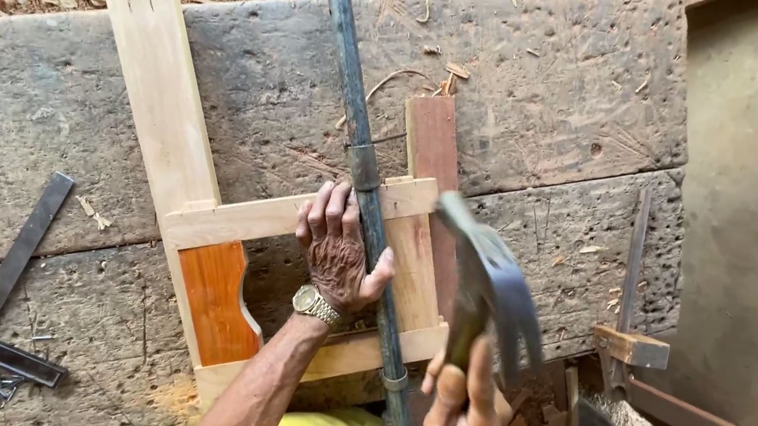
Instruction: The person places a wooden chair frame on the workbench, positions a metal corner bracket on it, and hammers nails to fasten the bracket. They then apply a long bar clamp across the frame, tighten it, and continue hammering nails into the joints while holding the frame steady.
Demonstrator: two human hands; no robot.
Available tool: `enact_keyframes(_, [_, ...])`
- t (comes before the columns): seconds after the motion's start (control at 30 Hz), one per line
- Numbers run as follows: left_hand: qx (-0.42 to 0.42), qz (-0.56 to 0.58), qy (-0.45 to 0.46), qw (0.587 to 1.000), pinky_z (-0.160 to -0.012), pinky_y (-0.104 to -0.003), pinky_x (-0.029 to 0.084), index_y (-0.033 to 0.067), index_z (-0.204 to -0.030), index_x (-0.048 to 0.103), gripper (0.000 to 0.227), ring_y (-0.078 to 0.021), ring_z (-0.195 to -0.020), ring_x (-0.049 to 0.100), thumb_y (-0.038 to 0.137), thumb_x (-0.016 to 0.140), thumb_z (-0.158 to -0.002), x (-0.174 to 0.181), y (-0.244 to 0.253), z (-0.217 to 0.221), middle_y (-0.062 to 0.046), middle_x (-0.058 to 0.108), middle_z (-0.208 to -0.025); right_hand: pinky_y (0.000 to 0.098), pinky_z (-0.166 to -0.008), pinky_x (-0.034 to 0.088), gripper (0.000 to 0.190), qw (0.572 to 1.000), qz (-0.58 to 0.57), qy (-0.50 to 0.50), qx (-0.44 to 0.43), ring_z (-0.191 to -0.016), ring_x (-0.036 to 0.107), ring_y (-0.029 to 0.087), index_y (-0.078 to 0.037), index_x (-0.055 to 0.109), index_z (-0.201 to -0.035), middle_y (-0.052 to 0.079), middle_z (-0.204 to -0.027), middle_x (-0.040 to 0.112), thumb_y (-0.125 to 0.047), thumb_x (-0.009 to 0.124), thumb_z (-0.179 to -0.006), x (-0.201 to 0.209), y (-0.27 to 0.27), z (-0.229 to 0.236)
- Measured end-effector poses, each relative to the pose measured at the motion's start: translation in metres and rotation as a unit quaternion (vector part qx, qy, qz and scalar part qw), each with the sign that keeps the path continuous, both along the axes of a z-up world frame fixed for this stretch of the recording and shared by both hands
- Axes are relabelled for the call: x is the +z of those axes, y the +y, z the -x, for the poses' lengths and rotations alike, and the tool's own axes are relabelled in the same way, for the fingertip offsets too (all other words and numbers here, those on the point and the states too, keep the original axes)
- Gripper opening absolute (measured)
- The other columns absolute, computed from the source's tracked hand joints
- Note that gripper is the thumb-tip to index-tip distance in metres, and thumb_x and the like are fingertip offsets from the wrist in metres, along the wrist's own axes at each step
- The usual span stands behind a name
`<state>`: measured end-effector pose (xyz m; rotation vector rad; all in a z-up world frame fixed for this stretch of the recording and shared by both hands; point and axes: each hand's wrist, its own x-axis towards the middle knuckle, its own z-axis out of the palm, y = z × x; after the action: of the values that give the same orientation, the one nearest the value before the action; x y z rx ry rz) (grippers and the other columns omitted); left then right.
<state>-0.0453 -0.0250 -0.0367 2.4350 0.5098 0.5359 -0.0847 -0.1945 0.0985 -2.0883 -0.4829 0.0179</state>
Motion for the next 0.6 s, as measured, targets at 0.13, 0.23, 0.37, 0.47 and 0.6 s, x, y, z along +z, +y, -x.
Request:
enact_keyframes(0.13, [-0.004, -0.001, 0.009, 1.000, -0.118, -0.055, 0.018, -0.0024, -0.143, 0.042, 0.086, -0.0360, -0.142, 0.034, 0.052, 0.049, -0.077, -0.004, 0.000, 0.000, -0.020, 0.039, -0.150, 0.0183, -0.039, 0.048, 0.055, 0.997, 0.058, -0.059, -0.001, -0.051, 0.053, 0.005, -0.034, 0.027, -0.160, -0.006, -0.070, 0.063, -0.020, 0.047, -0.111, -0.025, -0.001, -0.015])
enact_keyframes(0.23, [-0.007, -0.015, 0.006, 1.000, -0.118, -0.054, 0.017, -0.0033, -0.142, 0.042, 0.084, -0.0359, -0.143, 0.032, 0.053, 0.050, -0.080, 0.000, 0.003, -0.001, -0.020, 0.039, -0.151, 0.0256, -0.061, 0.072, 0.069, 0.984, 0.170, -0.004, 0.048, -0.073, 0.078, 0.020, -0.021, 0.036, -0.154, 0.024, -0.146, 0.055, 0.005, 0.057, -0.095, -0.040, 0.009, -0.030])
enact_keyframes(0.37, [-0.002, -0.012, 0.005, 1.000, -0.118, -0.054, 0.019, -0.0037, -0.140, 0.045, 0.084, -0.0369, -0.141, 0.036, 0.054, 0.048, -0.080, -0.003, 0.000, 0.002, -0.021, 0.042, -0.149, 0.0223, -0.041, 0.047, 0.057, 0.993, 0.096, 0.060, -0.035, -0.051, 0.052, 0.008, -0.027, 0.040, -0.153, -0.002, -0.072, 0.066, -0.010, 0.050, -0.100, -0.004, 0.003, -0.002])
enact_keyframes(0.47, [0.000, -0.005, 0.002, 1.000, -0.118, -0.055, 0.019, -0.0027, -0.140, 0.044, 0.082, -0.0362, -0.142, 0.034, 0.054, 0.045, -0.081, -0.005, -0.001, 0.001, -0.020, 0.041, -0.149, 0.0178, -0.041, 0.051, 0.050, 0.998, 0.055, -0.027, -0.014, -0.054, 0.056, 0.005, -0.038, 0.029, -0.158, -0.003, -0.075, 0.066, -0.026, 0.045, -0.112, -0.003, -0.004, 0.003])
enact_keyframes(0.6, [-0.004, -0.014, 0.006, 1.000, -0.117, -0.055, 0.019, -0.0022, -0.141, 0.043, 0.083, -0.0364, -0.141, 0.034, 0.057, 0.042, -0.083, -0.005, 0.001, 0.000, -0.020, 0.041, -0.148, 0.0203, -0.025, 0.053, 0.061, 0.962, 0.272, 0.033, 0.015, -0.033, 0.046, 0.008, -0.026, 0.037, -0.154, 0.016, -0.084, 0.077, -0.008, 0.061, -0.100, -0.049, 0.003, -0.024])
